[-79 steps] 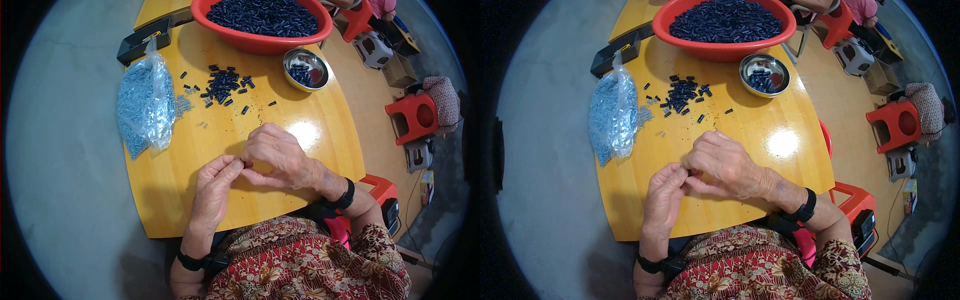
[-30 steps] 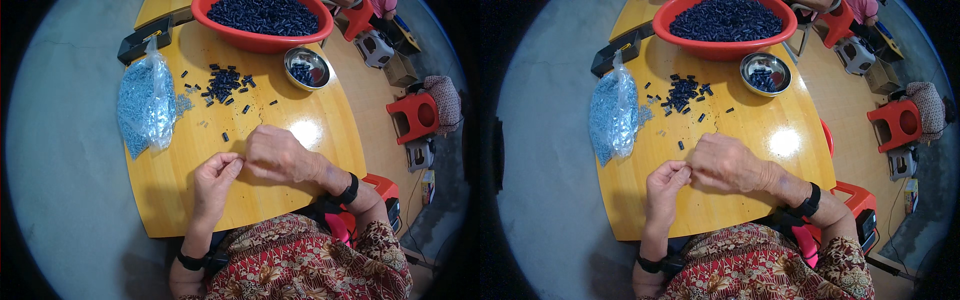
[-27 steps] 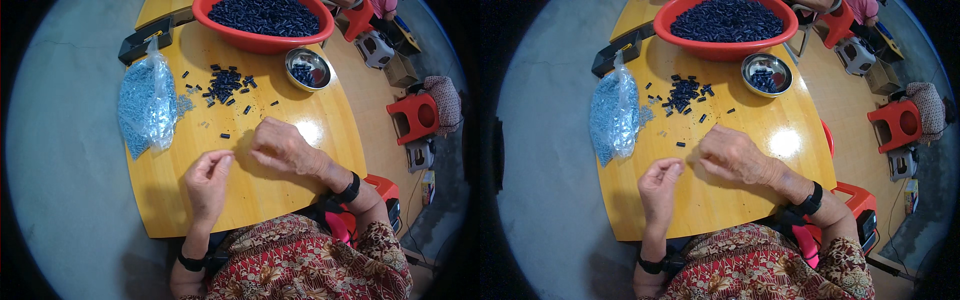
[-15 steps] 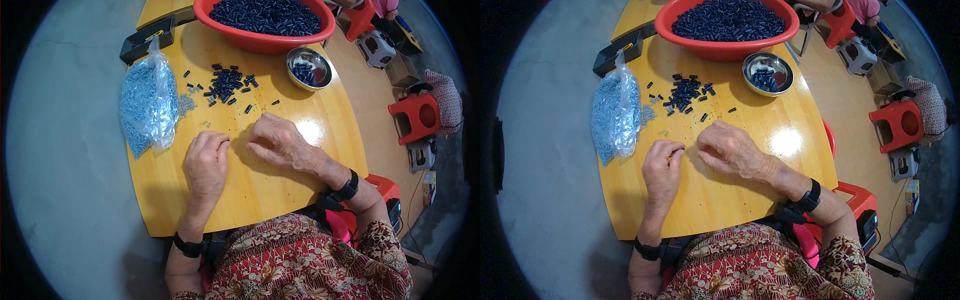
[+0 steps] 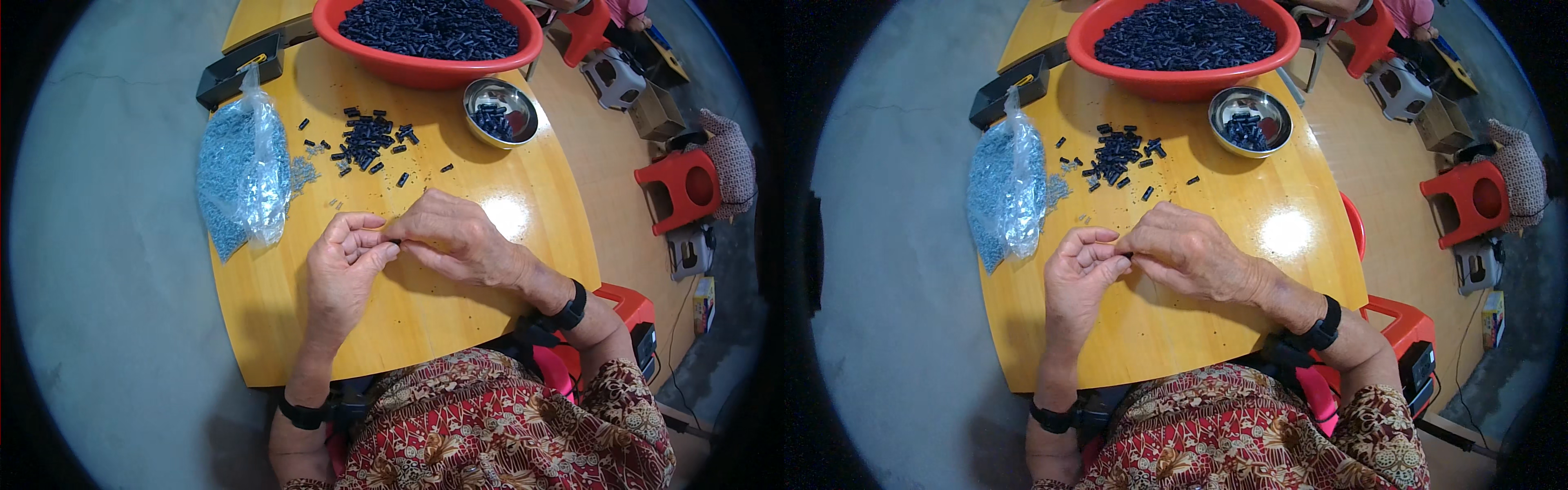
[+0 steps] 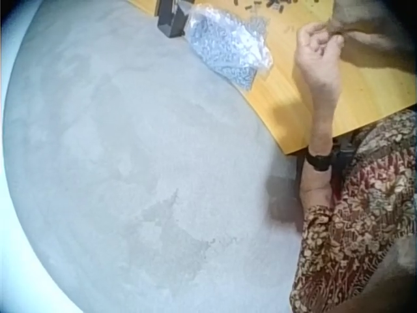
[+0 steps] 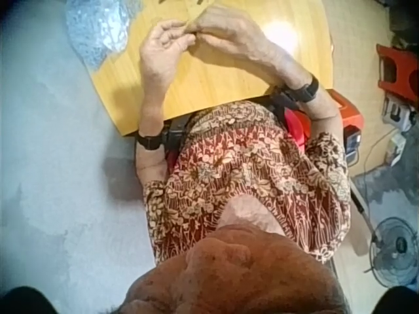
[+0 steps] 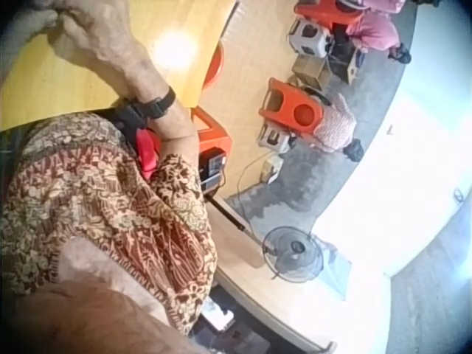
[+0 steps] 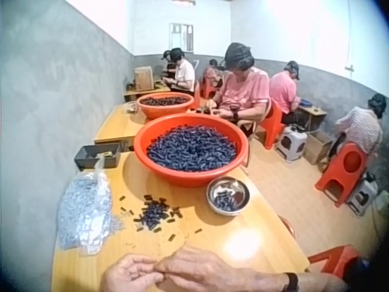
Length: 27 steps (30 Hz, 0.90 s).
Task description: Assembling small black plastic components by hand at a table in a workshop setting.
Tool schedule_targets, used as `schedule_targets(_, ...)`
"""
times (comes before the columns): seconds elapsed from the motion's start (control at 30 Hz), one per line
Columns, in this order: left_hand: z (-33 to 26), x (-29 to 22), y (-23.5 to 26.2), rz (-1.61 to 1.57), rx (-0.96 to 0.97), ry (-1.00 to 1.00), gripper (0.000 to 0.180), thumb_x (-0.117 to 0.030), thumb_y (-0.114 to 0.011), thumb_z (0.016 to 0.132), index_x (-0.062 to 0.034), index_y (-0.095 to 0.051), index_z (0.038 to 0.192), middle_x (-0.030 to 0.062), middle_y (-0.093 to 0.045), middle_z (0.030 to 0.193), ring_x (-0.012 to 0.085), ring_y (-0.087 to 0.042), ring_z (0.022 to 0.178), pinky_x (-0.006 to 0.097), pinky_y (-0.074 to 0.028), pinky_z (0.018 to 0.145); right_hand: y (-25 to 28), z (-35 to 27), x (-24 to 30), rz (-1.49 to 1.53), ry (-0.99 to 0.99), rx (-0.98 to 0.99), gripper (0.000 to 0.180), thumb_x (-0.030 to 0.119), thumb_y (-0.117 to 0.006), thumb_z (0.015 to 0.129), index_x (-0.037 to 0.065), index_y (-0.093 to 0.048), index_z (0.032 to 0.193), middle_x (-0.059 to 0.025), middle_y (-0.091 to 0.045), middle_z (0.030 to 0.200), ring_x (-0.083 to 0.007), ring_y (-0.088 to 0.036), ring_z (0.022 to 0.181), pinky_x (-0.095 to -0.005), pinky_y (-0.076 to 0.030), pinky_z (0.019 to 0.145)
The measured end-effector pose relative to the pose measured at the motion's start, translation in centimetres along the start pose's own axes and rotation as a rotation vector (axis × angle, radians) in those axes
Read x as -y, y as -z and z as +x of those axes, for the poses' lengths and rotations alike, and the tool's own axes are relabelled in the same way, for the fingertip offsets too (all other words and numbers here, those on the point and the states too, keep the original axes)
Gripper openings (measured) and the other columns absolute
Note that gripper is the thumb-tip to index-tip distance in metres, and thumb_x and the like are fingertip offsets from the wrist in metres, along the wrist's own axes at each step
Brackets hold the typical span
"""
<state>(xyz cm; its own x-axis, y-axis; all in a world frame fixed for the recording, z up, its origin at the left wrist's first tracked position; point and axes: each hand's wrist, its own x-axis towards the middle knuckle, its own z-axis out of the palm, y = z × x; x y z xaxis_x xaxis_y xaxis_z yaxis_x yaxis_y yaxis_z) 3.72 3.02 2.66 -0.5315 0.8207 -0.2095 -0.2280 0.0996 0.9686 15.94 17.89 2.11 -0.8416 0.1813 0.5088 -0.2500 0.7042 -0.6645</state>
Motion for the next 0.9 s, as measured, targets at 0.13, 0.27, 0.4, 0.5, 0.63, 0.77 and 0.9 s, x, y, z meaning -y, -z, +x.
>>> schedule_targets(0.13, -0.1, -0.6, 0.3, -0.052, 0.051, 0.038, 0.031, 0.005, -0.066, 0.086, 0.0022, -0.054, 0.115, 0.0084, -0.067, 0.094, 0.011, -0.064, 0.087, 0.022, -0.052, 0.077, -0.1, -0.3, 0.2, -0.001, 0.009, 0.001, 0.018, 0.004, -0.072, 0.075, 0.005, -0.063, 0.091, -0.0095, -0.061, 0.082, -0.0278, -0.061, 0.078, -0.0374, -0.05, 0.069)
schedule_targets(0.27, 0.0, -0.5, -0.1, -0.112, 0.023, 0.008, 0.033, 0.005, -0.065, 0.086, 0.0021, -0.054, 0.117, 0.0086, -0.067, 0.094, 0.0111, -0.064, 0.087, 0.022, -0.051, 0.08, -0.4, -0.3, 1.0, -0.095, 0.025, -0.097, 0.02, 0.004, -0.073, 0.073, 0.005, -0.063, 0.09, -0.0092, -0.061, 0.081, -0.0276, -0.06, 0.075, -0.037, -0.049, 0.067)
schedule_targets(0.4, -0.3, -0.4, -0.7, -0.18, -0.018, -0.064, 0.035, 0.004, -0.066, 0.086, 0.0024, -0.054, 0.119, 0.0082, -0.068, 0.094, 0.0102, -0.063, 0.089, 0.021, -0.049, 0.082, -0.5, -0.4, 1.0, -0.152, 0.07, -0.164, 0.022, 0.003, -0.074, 0.071, 0.005, -0.062, 0.09, -0.0091, -0.061, 0.08, -0.0271, -0.06, 0.074, -0.0365, -0.049, 0.066)
schedule_targets(0.5, -0.6, -0.7, -0.7, -0.136, -0.021, -0.084, 0.037, 0.003, -0.066, 0.087, 0.0031, -0.053, 0.121, 0.0084, -0.068, 0.095, 0.0097, -0.063, 0.089, 0.021, -0.049, 0.082, -0.3, -0.7, 0.9, -0.043, 0.036, -0.122, 0.022, 0.003, -0.074, 0.072, 0.005, -0.062, 0.09, -0.0089, -0.061, 0.081, -0.0271, -0.061, 0.075, -0.0363, -0.049, 0.068)
schedule_targets(0.63, -0.6, -1.0, -0.7, -0.097, 0.005, -0.052, 0.04, 0.002, -0.067, 0.087, 0.0036, -0.052, 0.124, 0.0082, -0.069, 0.094, 0.0091, -0.063, 0.089, 0.021, -0.048, 0.081, -0.1, -0.9, 1.0, 0.076, -0.038, -0.105, 0.02, 0.005, -0.074, 0.074, 0.006, -0.064, 0.092, -0.0083, -0.062, 0.081, -0.0267, -0.061, 0.077, -0.036, -0.05, 0.07)
schedule_targets(0.77, -0.2, -0.4, -0.1, -0.168, 0.047, -0.034, 0.04, -0.001, -0.068, 0.087, 0.0031, -0.052, 0.124, 0.0078, -0.069, 0.093, 0.009, -0.063, 0.087, 0.021, -0.048, 0.082, 0.2, -0.5, 1.3, 0.04, -0.019, -0.09, 0.021, 0.006, -0.075, 0.074, 0.007, -0.065, 0.093, -0.0072, -0.061, 0.081, -0.0258, -0.061, 0.076, -0.0359, -0.049, 0.069)
schedule_targets(0.9, -0.3, -0.2, -0.2, -0.209, 0.091, 0.012, 0.041, -0.004, -0.068, 0.088, 0.0023, -0.05, 0.125, 0.0081, -0.07, 0.094, 0.0095, -0.064, 0.086, 0.022, -0.047, 0.082, 0.5, -0.6, 1.1, -0.066, 0.058, -0.089, 0.023, 0.009, -0.077, 0.073, 0.008, -0.065, 0.092, -0.0064, -0.059, 0.08, -0.0249, -0.059, 0.074, -0.0352, -0.048, 0.068)
